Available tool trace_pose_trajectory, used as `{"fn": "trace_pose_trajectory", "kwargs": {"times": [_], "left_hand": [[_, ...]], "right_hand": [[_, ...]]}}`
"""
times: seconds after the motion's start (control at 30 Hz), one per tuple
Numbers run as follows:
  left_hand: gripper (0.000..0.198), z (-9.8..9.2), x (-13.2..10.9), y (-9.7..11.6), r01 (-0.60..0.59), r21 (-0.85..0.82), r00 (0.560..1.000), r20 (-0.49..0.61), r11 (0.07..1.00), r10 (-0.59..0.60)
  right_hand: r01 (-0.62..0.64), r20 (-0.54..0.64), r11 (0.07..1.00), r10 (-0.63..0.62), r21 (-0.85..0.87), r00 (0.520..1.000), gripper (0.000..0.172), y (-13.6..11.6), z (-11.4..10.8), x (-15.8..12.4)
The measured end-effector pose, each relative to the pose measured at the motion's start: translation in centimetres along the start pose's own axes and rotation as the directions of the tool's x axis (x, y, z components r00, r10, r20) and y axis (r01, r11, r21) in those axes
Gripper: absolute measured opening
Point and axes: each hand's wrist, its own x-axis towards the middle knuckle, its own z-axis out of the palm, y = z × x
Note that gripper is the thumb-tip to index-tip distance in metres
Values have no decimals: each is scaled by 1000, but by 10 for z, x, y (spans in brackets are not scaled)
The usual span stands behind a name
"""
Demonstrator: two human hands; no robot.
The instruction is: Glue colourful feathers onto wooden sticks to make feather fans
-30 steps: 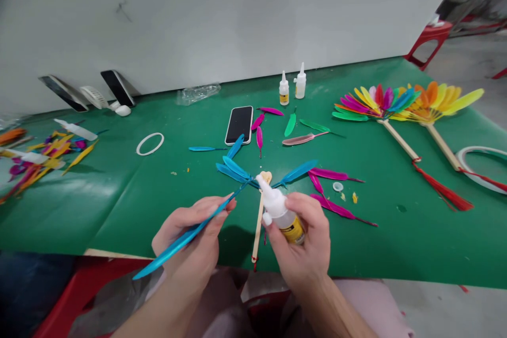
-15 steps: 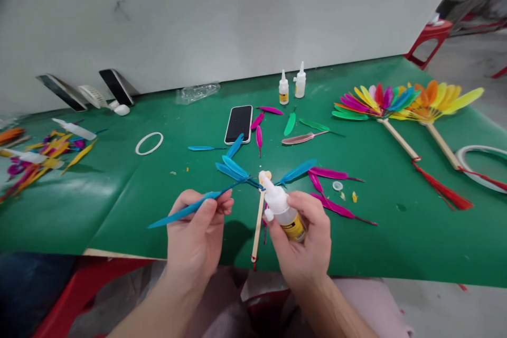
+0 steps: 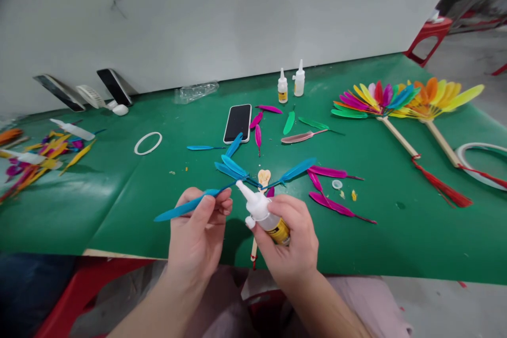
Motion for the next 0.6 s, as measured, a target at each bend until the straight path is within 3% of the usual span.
{"fn": "trace_pose_trajectory", "kwargs": {"times": [0.13, 0.3, 0.43, 0.6], "left_hand": [[18, 0, 0, -2, -4, -26, 1000, 24, 1000, 5], [17, 1, 1, -3, -8, -51, 1000, 30, 999, 9], [18, 1, 1, -3, 5, -61, 1000, 21, 998, -3], [20, 2, 1, -3, 10, -49, 1000, -7, 999, -11]], "right_hand": [[-58, -33, 998, 58, -3, 998, 44, 1, 1, -1], [-10, 34, 999, 9, 43, 999, 45, 1, 1, -2], [-70, -37, 998, 70, -2, 997, 44, 1, 0, -2], [4, 51, 999, -6, 42, 999, 44, 2, 0, -1]]}}
